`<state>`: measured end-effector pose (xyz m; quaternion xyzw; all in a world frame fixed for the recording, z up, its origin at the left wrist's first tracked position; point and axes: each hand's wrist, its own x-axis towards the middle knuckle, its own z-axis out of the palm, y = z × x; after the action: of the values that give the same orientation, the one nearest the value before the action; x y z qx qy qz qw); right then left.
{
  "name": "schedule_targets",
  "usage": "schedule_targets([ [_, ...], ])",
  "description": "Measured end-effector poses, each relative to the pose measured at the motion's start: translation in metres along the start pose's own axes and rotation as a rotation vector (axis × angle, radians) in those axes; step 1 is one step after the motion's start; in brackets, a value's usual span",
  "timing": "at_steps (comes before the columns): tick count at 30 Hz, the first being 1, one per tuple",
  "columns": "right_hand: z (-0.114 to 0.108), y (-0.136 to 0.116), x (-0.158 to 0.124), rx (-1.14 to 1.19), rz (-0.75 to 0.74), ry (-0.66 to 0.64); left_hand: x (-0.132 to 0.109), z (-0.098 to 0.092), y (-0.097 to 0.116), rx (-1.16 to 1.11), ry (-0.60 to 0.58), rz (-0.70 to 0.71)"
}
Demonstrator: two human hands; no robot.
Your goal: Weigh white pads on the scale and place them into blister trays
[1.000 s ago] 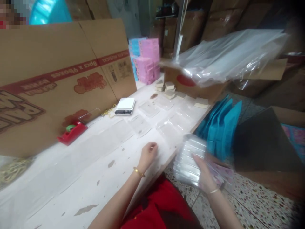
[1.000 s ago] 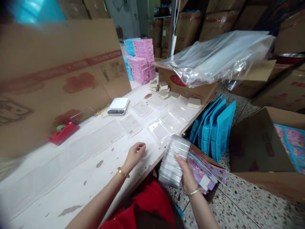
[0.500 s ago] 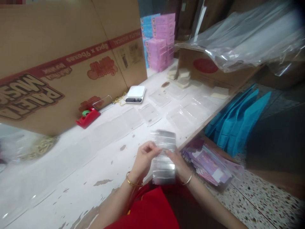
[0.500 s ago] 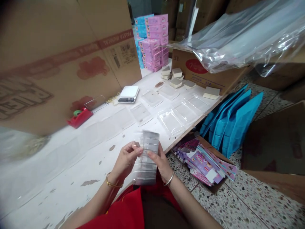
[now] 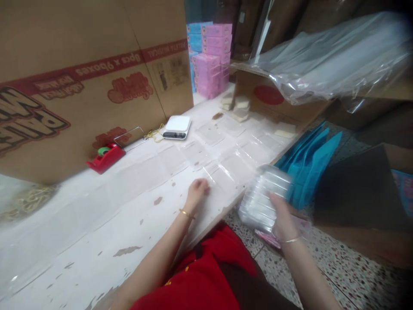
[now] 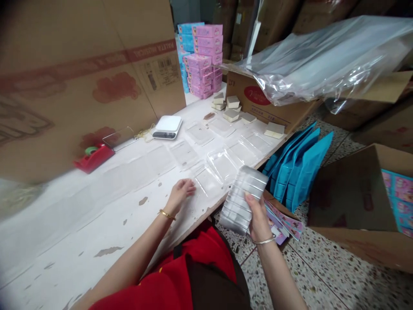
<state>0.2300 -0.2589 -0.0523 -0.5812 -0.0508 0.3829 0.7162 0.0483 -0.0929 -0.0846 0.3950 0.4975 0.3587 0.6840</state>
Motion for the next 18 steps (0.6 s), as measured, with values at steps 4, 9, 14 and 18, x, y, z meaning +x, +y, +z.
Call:
schedule_targets([
  [4,0.039,0.016,-0.025,-0.118,-0.014,-0.21,-0.047,-0.023,0.02,0.254,-0.023,0.214],
  [9,0.104,0.052,-0.064,-0.19,0.045,-0.602,-0.129,-0.06,0.052,0.189,-0.195,0.208],
  [14,0.147,0.084,-0.096,-0.22,0.157,-0.863,-0.165,-0.104,0.042,0.001,0.142,0.246],
  [18,0.164,0.096,-0.118,-0.236,0.263,-1.021,-0.182,-0.128,0.033,-0.225,0.285,0.239],
])
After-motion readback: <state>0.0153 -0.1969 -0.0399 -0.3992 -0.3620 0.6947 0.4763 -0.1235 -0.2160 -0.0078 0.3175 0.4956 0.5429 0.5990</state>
